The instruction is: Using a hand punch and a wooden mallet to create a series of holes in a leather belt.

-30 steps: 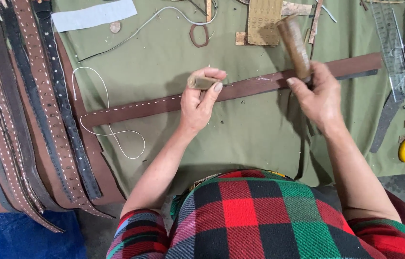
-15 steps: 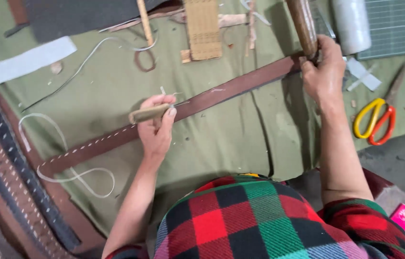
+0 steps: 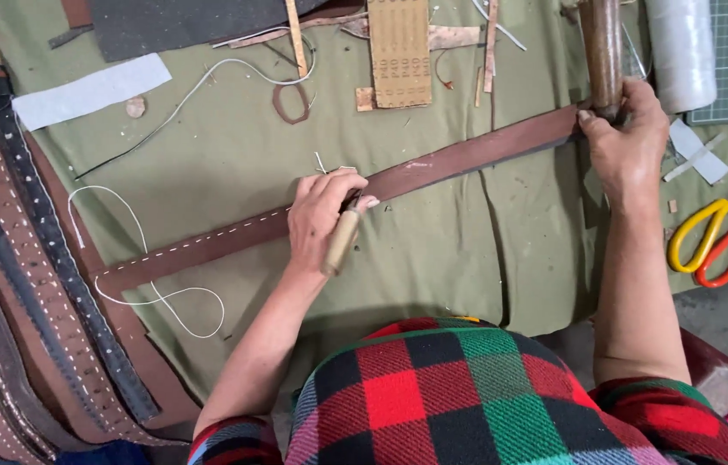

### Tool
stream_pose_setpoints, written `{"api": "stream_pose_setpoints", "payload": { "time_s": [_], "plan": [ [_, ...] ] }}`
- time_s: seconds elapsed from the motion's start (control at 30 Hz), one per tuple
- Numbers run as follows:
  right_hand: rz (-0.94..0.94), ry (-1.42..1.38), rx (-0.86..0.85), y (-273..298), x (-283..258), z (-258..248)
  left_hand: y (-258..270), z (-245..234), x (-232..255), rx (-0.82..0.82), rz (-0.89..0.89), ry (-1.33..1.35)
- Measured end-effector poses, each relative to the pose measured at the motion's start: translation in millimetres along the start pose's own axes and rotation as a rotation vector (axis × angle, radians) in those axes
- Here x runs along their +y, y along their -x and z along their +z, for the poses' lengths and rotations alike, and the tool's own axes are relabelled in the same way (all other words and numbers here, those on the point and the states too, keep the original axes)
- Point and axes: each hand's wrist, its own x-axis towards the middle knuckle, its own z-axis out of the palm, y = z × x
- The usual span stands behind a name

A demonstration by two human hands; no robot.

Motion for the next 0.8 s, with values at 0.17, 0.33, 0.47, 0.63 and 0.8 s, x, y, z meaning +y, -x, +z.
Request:
{"api": "stream_pose_setpoints", "payload": {
  "time_s": [0.17,0.33,0.47,0.63,0.8],
  "plan": [
    [0.025,-0.196,-0.011,2,-3,4,-1,4,-5,0.033,-0.019,-0.049],
    [0.003,-0.246,-0.009,-1,15,-1,-6,6,-9,0.022,-0.091,0.075],
    [-0.054,-0.168,0.085,-5,30,-16,-3,10,-16,0.054,-0.062,0.104],
    [-0.199,-0.111,0.132,0,19,-24,-10,8,-11,0.039,0.093,0.117],
    [-0.322,-0.116,0.17,3,14,-32,-10,5,-9,0.023,0.064,0.09]
  ]
}}
